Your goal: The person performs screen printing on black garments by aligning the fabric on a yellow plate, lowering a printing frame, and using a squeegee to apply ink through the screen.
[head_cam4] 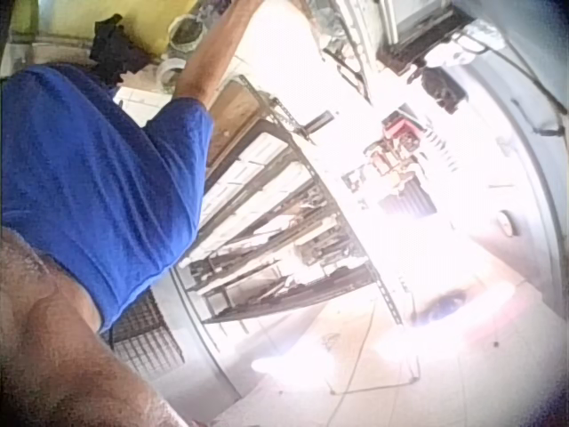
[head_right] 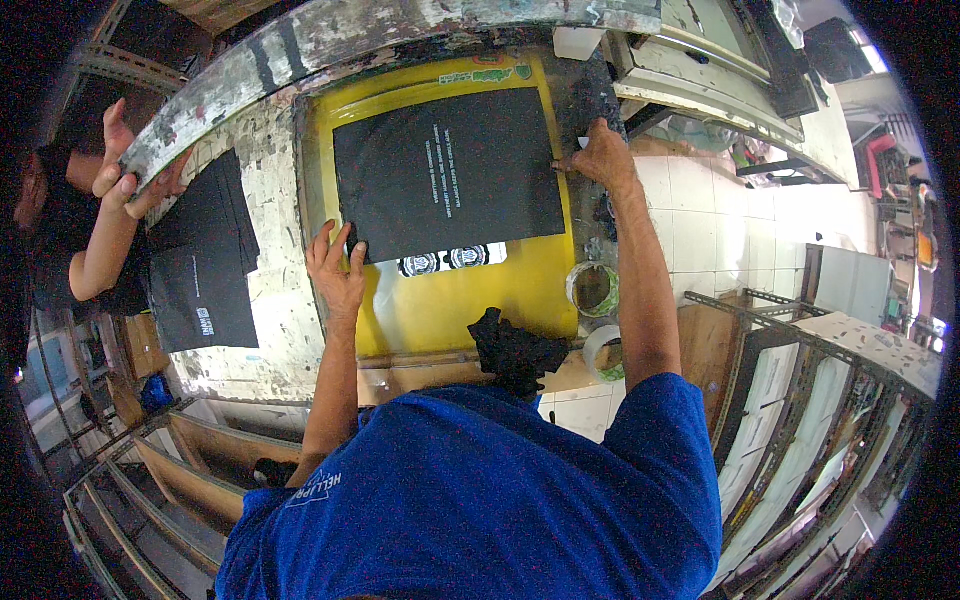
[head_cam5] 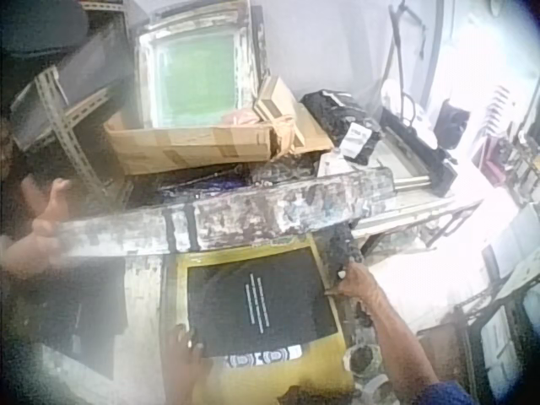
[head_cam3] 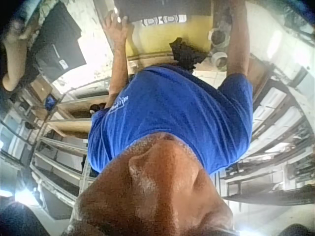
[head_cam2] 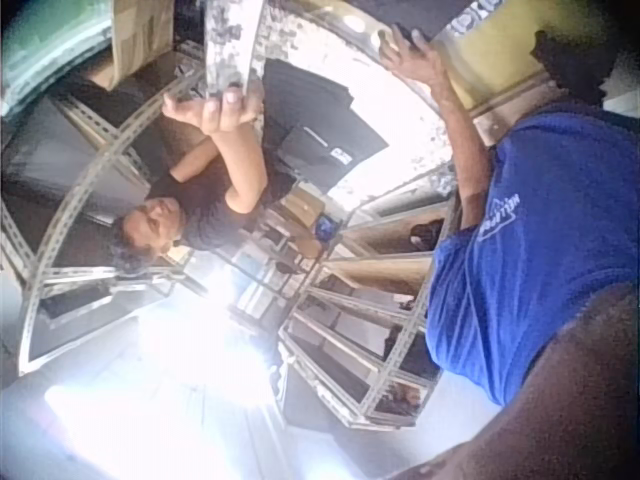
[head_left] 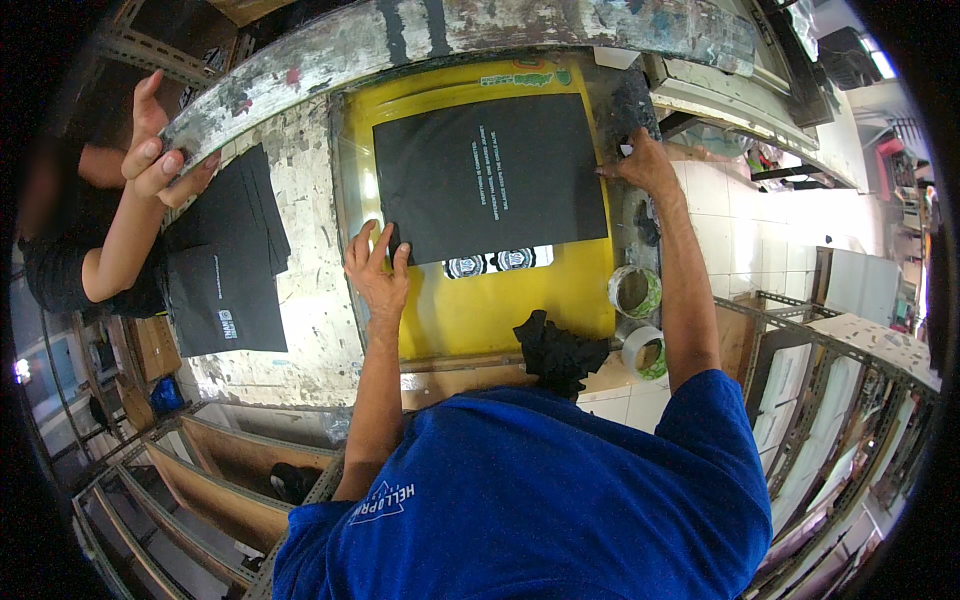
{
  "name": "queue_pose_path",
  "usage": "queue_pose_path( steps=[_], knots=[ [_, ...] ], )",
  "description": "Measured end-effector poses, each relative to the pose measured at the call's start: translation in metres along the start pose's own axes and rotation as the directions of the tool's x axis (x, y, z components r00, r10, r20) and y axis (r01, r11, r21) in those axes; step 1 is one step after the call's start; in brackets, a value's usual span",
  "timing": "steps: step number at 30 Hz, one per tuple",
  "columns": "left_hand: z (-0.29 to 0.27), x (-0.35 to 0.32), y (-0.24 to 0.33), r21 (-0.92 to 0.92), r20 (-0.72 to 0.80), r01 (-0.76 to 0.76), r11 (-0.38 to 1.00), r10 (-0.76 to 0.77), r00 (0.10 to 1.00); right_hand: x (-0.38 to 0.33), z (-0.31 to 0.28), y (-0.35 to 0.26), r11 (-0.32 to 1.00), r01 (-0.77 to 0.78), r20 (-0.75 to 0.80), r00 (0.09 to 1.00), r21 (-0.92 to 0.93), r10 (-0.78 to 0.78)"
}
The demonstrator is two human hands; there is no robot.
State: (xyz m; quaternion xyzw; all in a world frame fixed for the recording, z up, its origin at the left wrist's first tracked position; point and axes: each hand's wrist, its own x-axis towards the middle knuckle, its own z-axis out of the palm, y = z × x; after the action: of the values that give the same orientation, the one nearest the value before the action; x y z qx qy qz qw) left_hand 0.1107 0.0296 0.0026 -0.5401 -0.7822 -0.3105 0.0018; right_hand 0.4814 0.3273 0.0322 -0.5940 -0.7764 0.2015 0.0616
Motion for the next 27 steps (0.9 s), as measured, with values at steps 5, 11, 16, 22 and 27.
queue_pose_path(
  steps=[5,11,16,22,27],
  knots=[
    [0.000,0.000,0.000,0.009,-0.006,-0.008,1.000,0.008,1.000,0.000,0.001,0.002,0.999,0.029,-0.018,0.999,0.015,-0.029],
    [0.000,0.001,0.001,0.011,0.000,-0.001,1.000,0.001,1.000,0.002,0.004,0.010,0.998,0.051,-0.022,0.999,0.033,-0.050],
    [-0.001,0.001,0.000,0.028,0.010,0.005,1.000,-0.005,1.000,0.003,0.005,0.007,1.000,0.012,-0.020,1.000,0.012,-0.012],
    [0.000,0.000,0.000,0.023,0.008,0.008,1.000,-0.008,1.000,0.002,0.004,0.004,1.000,-0.008,-0.008,1.000,0.025,0.008],
    [0.000,0.000,0.000,0.021,0.001,0.004,1.000,-0.004,1.000,0.001,0.001,0.003,0.999,-0.009,0.006,1.000,0.034,0.009]
  ],
)
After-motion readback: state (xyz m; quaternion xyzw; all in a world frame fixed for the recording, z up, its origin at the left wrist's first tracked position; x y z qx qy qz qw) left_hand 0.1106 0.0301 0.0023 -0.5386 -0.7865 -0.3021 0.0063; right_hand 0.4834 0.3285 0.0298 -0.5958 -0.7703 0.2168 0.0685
